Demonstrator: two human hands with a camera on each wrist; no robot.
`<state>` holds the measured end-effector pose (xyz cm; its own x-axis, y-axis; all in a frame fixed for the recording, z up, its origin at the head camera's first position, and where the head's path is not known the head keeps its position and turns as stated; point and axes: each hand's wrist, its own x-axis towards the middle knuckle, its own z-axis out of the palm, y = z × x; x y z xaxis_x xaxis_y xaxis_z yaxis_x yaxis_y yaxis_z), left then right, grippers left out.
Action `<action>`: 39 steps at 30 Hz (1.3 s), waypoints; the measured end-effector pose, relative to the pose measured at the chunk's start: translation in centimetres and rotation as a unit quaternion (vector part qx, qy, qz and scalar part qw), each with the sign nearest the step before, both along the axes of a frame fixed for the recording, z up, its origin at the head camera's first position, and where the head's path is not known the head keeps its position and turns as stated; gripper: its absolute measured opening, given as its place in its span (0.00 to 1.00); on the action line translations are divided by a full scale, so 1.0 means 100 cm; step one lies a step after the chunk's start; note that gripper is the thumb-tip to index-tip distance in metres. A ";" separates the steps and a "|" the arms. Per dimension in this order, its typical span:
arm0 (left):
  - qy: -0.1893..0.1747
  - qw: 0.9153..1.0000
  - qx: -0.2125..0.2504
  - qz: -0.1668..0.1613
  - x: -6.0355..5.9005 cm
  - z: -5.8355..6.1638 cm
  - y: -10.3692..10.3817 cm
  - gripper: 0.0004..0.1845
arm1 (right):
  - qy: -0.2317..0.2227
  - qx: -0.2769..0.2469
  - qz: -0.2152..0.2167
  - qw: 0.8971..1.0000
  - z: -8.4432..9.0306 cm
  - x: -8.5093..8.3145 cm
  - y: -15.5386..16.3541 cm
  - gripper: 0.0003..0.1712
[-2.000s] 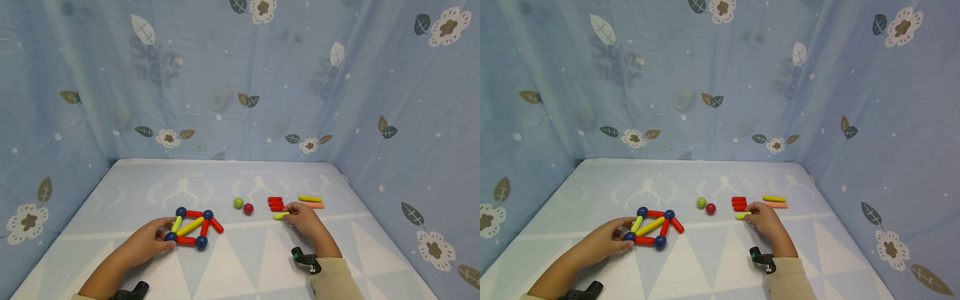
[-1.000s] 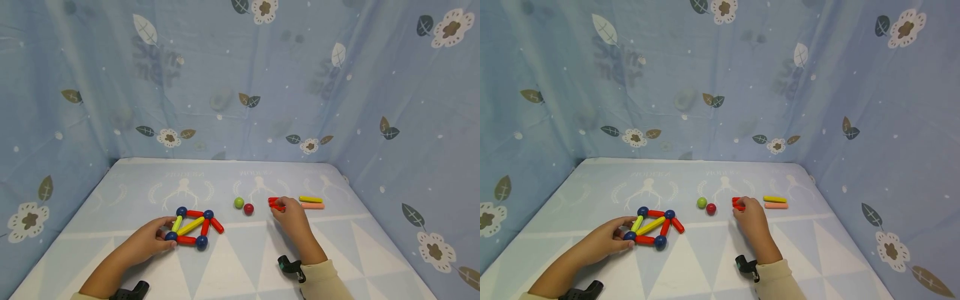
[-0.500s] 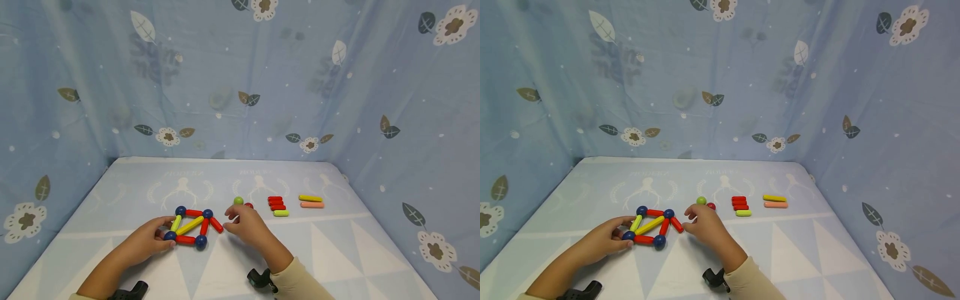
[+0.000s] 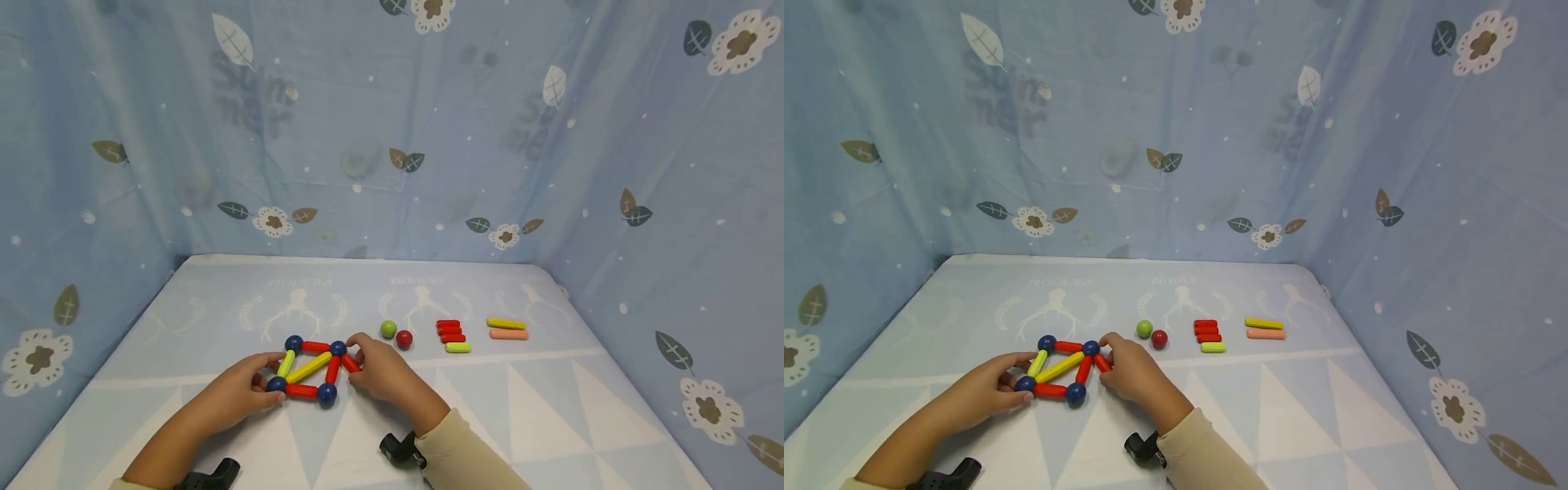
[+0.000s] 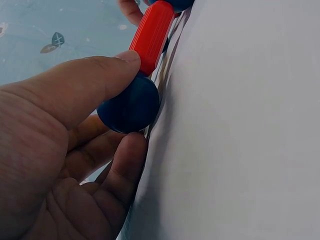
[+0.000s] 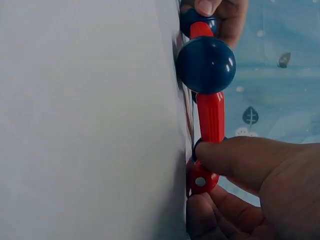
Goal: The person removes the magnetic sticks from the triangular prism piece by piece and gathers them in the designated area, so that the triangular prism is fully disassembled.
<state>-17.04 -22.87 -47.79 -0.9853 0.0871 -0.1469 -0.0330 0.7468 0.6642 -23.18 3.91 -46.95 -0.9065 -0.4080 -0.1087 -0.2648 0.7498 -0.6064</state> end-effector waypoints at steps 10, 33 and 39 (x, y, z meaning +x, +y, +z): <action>0.004 1.000 0.003 -0.004 -0.001 0.001 0.000 0.46 | -0.005 -0.060 -0.031 0.998 0.002 0.001 0.006 0.16; 0.005 1.000 0.001 -0.016 0.002 0.002 -0.001 0.44 | 0.002 -0.125 -0.068 0.990 -0.004 -0.002 0.011 0.06; 0.009 1.000 0.002 -0.016 0.002 0.000 -0.002 0.44 | -0.001 -0.099 -0.058 0.993 -0.005 -0.003 0.014 0.06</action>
<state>-16.86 -23.10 -47.78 -0.9844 0.1198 -0.1287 0.0033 0.7445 0.6676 -23.44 5.31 -47.46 -0.9484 -0.3149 -0.0380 -0.1831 0.6414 -0.7450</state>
